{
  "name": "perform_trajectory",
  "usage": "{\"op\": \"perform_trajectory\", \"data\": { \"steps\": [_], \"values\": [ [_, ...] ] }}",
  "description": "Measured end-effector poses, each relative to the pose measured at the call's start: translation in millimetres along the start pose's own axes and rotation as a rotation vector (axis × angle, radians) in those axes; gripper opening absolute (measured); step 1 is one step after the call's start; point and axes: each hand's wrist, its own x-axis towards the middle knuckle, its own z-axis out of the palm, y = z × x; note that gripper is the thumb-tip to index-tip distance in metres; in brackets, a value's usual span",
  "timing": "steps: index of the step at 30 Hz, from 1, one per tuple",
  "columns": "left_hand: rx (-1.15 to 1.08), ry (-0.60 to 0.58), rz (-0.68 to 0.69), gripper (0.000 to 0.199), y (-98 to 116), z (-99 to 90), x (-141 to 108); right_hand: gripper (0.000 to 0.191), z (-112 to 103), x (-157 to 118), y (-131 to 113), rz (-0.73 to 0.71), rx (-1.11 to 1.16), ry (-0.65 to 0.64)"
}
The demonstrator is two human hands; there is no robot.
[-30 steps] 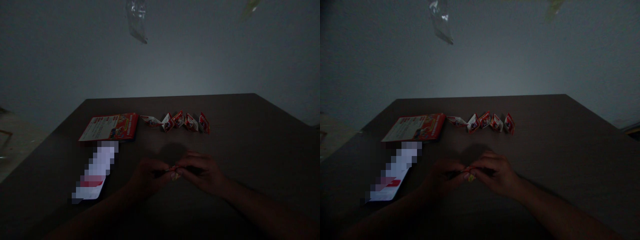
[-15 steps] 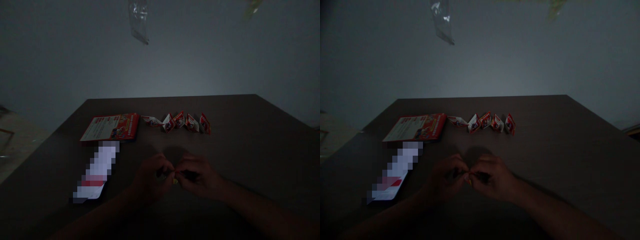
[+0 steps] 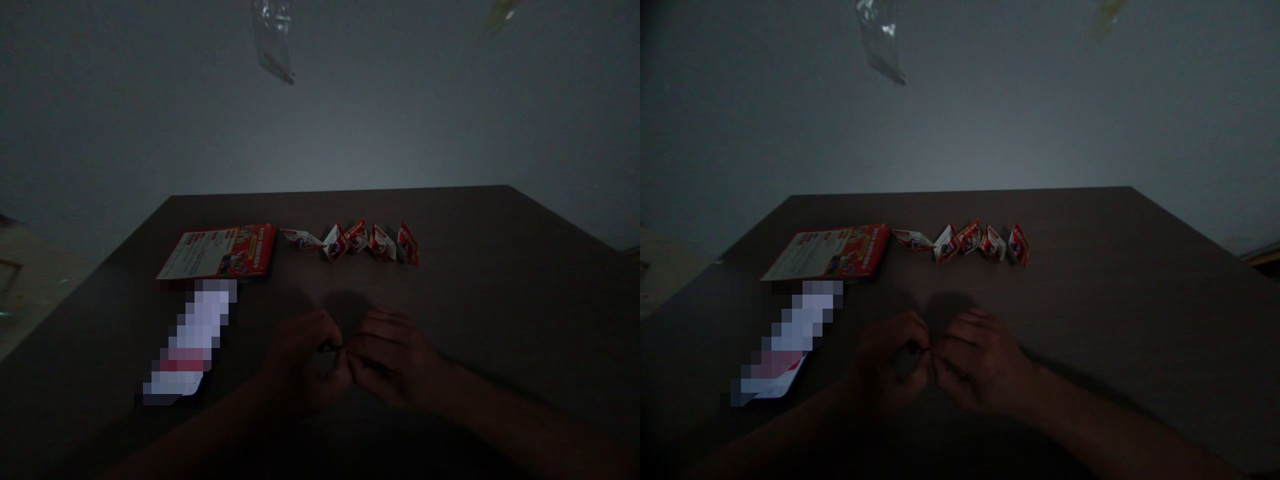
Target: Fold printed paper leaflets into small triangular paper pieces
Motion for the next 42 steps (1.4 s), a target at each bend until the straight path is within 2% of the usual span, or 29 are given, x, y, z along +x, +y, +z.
{"op": "perform_trajectory", "data": {
  "steps": [6,11,17,22,27,35,42],
  "values": [
    [-0.008,0.006,-0.048,0.011,-0.9,-1.1,-0.6,0.008,2.3,0.5,-1.0,0.045,0.1,0.063],
    [-0.07,-0.015,-0.146,0.011,-4.7,-5.9,0.7,0.011,-2.5,0.4,-4.2,0.111,0.157,0.124],
    [-0.178,-0.025,-0.013,0.014,-0.5,-6.0,1.4,0.008,-1.2,0.4,-2.5,0.092,0.177,0.061],
    [-0.175,0.004,0.005,0.019,0.0,-3.0,2.1,0.009,-1.6,1.3,-3.0,0.077,0.153,0.047],
    [-0.185,0.013,-0.027,0.014,-0.5,-2.2,2.3,0.01,-0.3,3.1,-4.4,0.063,0.141,0.077],
    [-0.205,0.026,-0.151,0.008,-2.5,-4.8,2.3,0.011,0.4,1.2,-4.9,0.13,0.206,0.147],
    [-0.238,0.04,-0.106,0.008,-3.3,-9.0,1.5,0.011,-6.6,3.0,-3.9,0.232,0.341,0.182]
  ]
}}
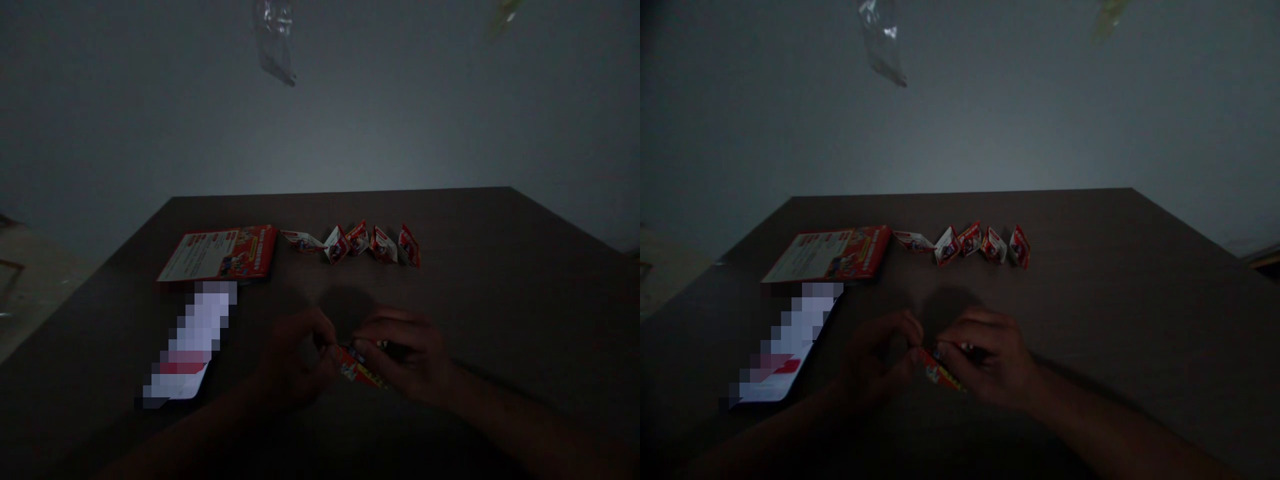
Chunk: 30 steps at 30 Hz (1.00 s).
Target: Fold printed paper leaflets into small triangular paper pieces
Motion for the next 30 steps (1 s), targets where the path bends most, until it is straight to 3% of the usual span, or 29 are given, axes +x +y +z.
{"op": "perform_trajectory", "data": {
  "steps": [5,11,23,30],
  "values": [
    [0.041,0.016,0.042,0.009,5,-1.3,1,0.009,-2,-1,5,0.114,0.048,0.093],
    [0.099,0.043,-0.001,0.007,5,-2.5,2,0.009,-6,-4,9,0.199,0.11,0.265],
    [0.228,0.095,-0.157,0.006,-3,-2.9,4,0.009,-8,-3,13,0.252,0.099,0.539],
    [0.192,0.127,-0.3,0.006,-4,-4.3,3,0.004,-7,-3,17,0.319,0.139,0.648]
  ]
}}
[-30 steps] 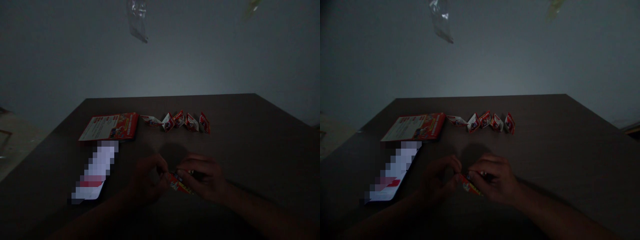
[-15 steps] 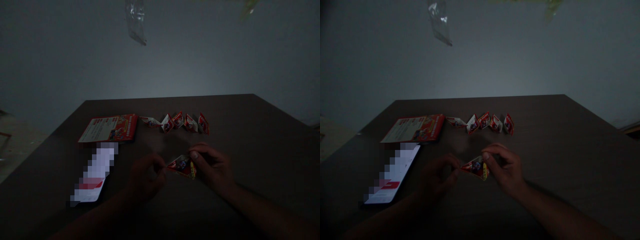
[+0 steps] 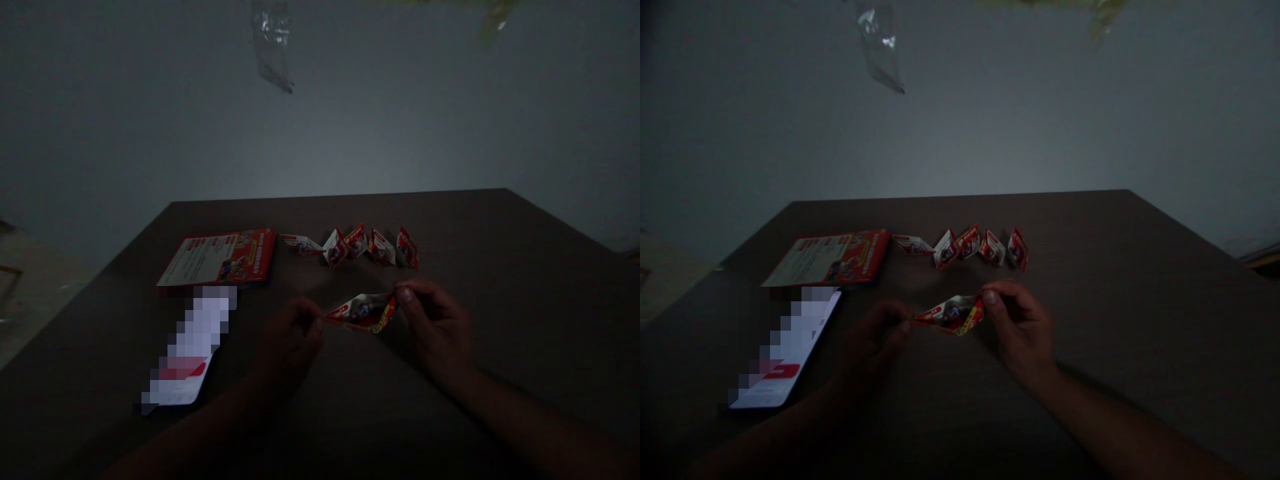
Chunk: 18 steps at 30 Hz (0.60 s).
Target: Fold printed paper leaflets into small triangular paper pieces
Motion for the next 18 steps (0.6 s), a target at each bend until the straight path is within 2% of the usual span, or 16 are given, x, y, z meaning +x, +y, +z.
{"op": "perform_trajectory", "data": {
  "steps": [6,12,18],
  "values": [
    [-0.06,0.003,-0.116,0.01,0.5,-2.1,3.1,0.004,1.6,-0.6,1.4,0.038,0.08,0.03],
    [-0.051,-0.066,-0.035,0.009,-2.9,-2.9,5.6,0.008,0.2,3.2,3.9,0.106,0.027,-0.031],
    [-0.077,-0.258,0.077,0.004,-8.3,1.8,3.8,0.01,0.4,4.4,8.9,0.157,-0.049,-0.128]
  ]
}}
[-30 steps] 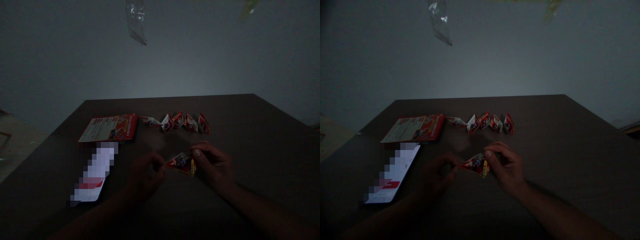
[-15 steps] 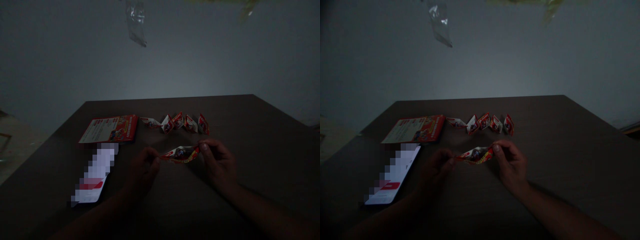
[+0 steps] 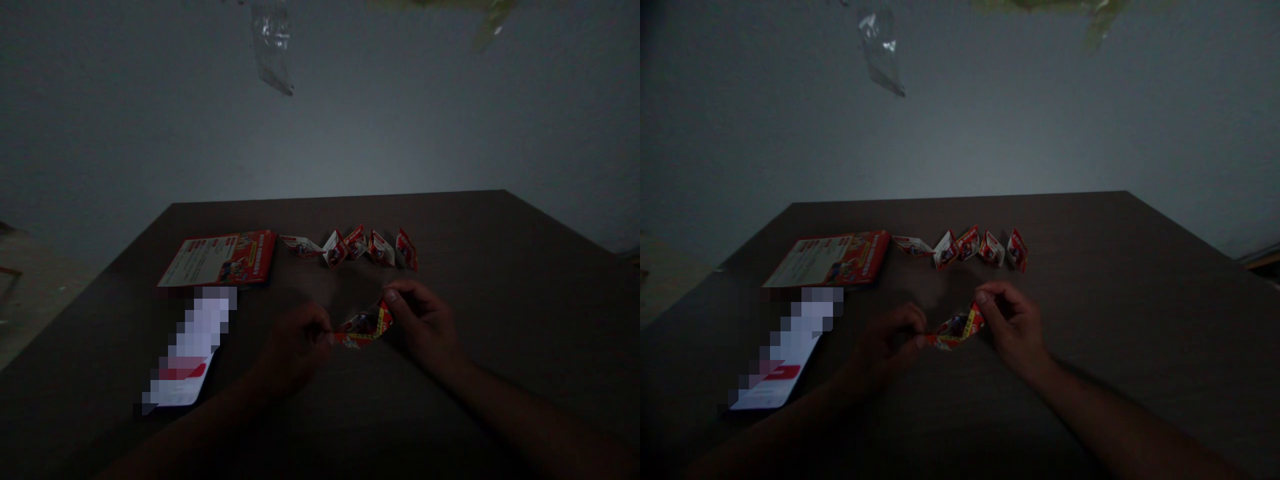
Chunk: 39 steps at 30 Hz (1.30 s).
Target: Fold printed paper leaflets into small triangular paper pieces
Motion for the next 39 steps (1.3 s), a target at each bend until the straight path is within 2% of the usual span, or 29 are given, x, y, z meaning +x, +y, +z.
{"op": "perform_trajectory", "data": {
  "steps": [2,6,10,14,18,21,26,30,34,39],
  "values": [
    [0.007,-0.036,0.033,0.002,1,2.0,-1,0.011,0,-2,1,0.001,-0.011,-0.024],
    [0.012,-0.05,0.123,0.011,2,4.6,-1,0.012,2,-4,3,0.006,-0.021,-0.071],
    [-0.036,-0.082,0.213,0.002,-3,5.7,1,0.012,2,-5,3,-0.009,-0.011,-0.054],
    [-0.06,-0.074,0.204,0.005,-7,5.9,1,0.01,1,-5,0,-0.031,0.018,0.023],
    [-0.071,0.008,0.178,0.009,-2,3.8,1,0.012,1,-5,-3,-0.023,0.055,0.104],
    [-0.062,0.019,0.151,0.01,2,2.3,0,0.014,2,-4,-4,-0.004,0.082,0.115],
    [-0.083,-0.004,0.181,0.018,0,3.4,0,0.012,5,-6,-5,-0.007,0.042,-0.008],
    [-0.112,-0.064,0.174,0.031,1,5.0,1,0.008,4,-11,-8,-0.102,-0.043,-0.114],
    [-0.167,-0.078,0.197,0.036,5,6.6,1,0.007,3,-12,-10,-0.175,-0.069,-0.159],
    [-0.151,-0.12,0.176,0.036,6,7.5,0,0.005,3,-12,-10,-0.191,-0.082,-0.148]
  ]
}}
